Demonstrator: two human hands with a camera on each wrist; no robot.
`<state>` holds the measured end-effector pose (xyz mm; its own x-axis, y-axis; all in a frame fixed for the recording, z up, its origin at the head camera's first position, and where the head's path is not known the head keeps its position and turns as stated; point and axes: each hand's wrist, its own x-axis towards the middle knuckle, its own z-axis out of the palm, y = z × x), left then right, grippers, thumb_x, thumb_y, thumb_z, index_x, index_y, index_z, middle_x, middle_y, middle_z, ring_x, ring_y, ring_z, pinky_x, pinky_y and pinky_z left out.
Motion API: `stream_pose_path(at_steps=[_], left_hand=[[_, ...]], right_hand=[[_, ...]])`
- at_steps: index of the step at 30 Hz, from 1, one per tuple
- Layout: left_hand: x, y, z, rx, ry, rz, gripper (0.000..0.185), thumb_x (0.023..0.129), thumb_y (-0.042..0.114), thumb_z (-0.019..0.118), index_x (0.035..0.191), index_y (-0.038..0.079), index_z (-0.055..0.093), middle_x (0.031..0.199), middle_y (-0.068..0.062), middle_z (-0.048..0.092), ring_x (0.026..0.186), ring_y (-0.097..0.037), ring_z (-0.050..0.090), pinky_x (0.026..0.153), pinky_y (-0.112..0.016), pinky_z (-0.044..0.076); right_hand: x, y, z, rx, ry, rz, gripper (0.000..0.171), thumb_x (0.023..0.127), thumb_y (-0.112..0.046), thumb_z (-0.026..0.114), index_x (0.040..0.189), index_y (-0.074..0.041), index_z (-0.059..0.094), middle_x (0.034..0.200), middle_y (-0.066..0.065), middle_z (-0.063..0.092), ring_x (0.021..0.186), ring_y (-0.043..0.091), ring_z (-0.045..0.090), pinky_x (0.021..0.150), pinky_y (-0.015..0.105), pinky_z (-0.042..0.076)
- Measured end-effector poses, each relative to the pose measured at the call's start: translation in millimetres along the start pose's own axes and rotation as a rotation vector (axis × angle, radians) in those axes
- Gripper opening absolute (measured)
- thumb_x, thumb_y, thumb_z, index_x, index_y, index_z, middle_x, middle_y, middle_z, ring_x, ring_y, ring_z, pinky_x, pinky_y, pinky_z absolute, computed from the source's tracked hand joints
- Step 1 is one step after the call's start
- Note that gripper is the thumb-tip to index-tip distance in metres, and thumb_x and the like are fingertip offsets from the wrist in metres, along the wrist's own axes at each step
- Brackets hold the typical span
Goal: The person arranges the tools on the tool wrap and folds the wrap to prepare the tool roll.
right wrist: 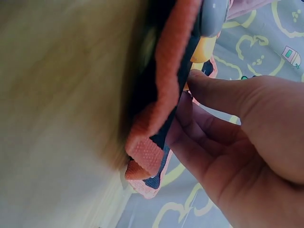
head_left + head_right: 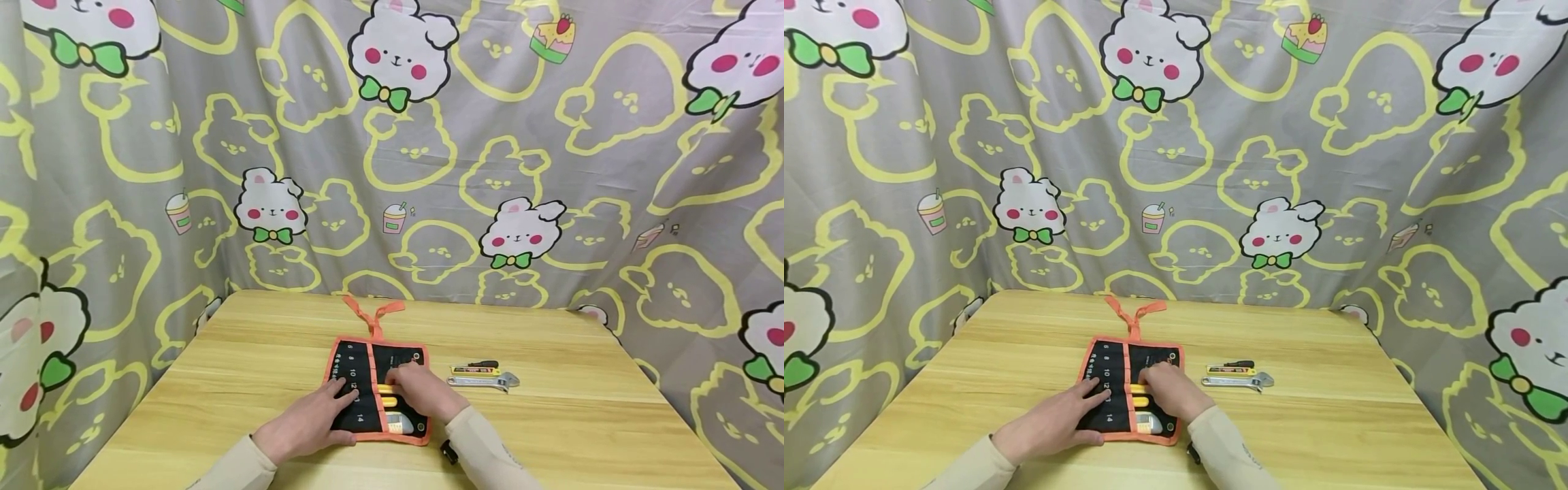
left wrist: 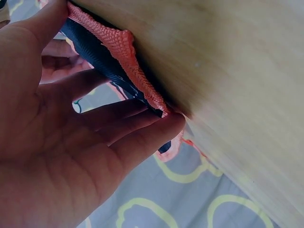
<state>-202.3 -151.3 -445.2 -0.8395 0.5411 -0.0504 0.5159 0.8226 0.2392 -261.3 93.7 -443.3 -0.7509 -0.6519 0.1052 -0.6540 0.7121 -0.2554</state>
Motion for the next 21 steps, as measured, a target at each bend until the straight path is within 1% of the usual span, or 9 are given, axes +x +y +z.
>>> stream_pose_path(at_steps=[7, 10, 13, 17, 21], left_hand=[[0.4, 0.5, -0.4, 0.005, -0.001, 0.011, 0.080, 0.088, 0.059, 0.070, 0.148, 0.008, 0.055, 0.152, -0.031, 0.045, 0.140, -0.045, 0.047, 0.107, -0.056, 0.047], [0.8, 1.0, -0.1, 0.003, -0.015, 0.016, 0.080, 0.089, 0.058, 0.069, 0.149, 0.008, 0.053, 0.153, -0.031, 0.043, 0.140, -0.045, 0.047, 0.108, -0.056, 0.047], [0.9, 1.1, 0.1, -0.020, -0.031, 0.013, 0.079, 0.091, 0.057, 0.069, 0.151, 0.009, 0.051, 0.154, -0.031, 0.042, 0.141, -0.046, 0.045, 0.108, -0.057, 0.046], [0.4, 0.2, -0.4, -0.064, -0.035, 0.015, 0.076, 0.091, 0.055, 0.070, 0.151, 0.013, 0.050, 0.155, -0.031, 0.041, 0.141, -0.048, 0.043, 0.107, -0.059, 0.046], [-0.1, -0.4, -1.1, -0.085, -0.035, 0.029, 0.074, 0.091, 0.054, 0.070, 0.151, 0.016, 0.051, 0.156, -0.030, 0.040, 0.141, -0.050, 0.042, 0.106, -0.061, 0.046]], right_hand=[[0.3, -0.6, 2.7, 0.002, 0.025, 0.006, 0.012, 0.097, -0.009, 0.070, 0.106, -0.008, 0.078, 0.099, 0.003, 0.076, 0.088, 0.009, 0.068, 0.081, 0.026, 0.059], [0.0, 1.0, 1.6, 0.021, 0.027, 0.007, 0.011, 0.096, -0.008, 0.071, 0.105, -0.008, 0.078, 0.098, 0.003, 0.076, 0.086, 0.008, 0.068, 0.079, 0.025, 0.059], [-0.6, 3.9, -0.9, 0.063, 0.019, 0.002, 0.011, 0.094, -0.006, 0.073, 0.104, -0.008, 0.078, 0.093, 0.001, 0.074, 0.078, 0.005, 0.063, 0.073, 0.023, 0.057], [-0.2, 7.4, -3.7, 0.104, 0.003, 0.001, 0.009, 0.092, -0.006, 0.076, 0.101, -0.008, 0.076, 0.084, -0.003, 0.069, 0.070, 0.002, 0.054, 0.066, 0.020, 0.051], [0.2, 8.3, -4.6, 0.122, -0.003, 0.013, 0.007, 0.091, -0.008, 0.077, 0.098, -0.009, 0.075, 0.082, -0.005, 0.067, 0.069, 0.002, 0.053, 0.065, 0.019, 0.051]])
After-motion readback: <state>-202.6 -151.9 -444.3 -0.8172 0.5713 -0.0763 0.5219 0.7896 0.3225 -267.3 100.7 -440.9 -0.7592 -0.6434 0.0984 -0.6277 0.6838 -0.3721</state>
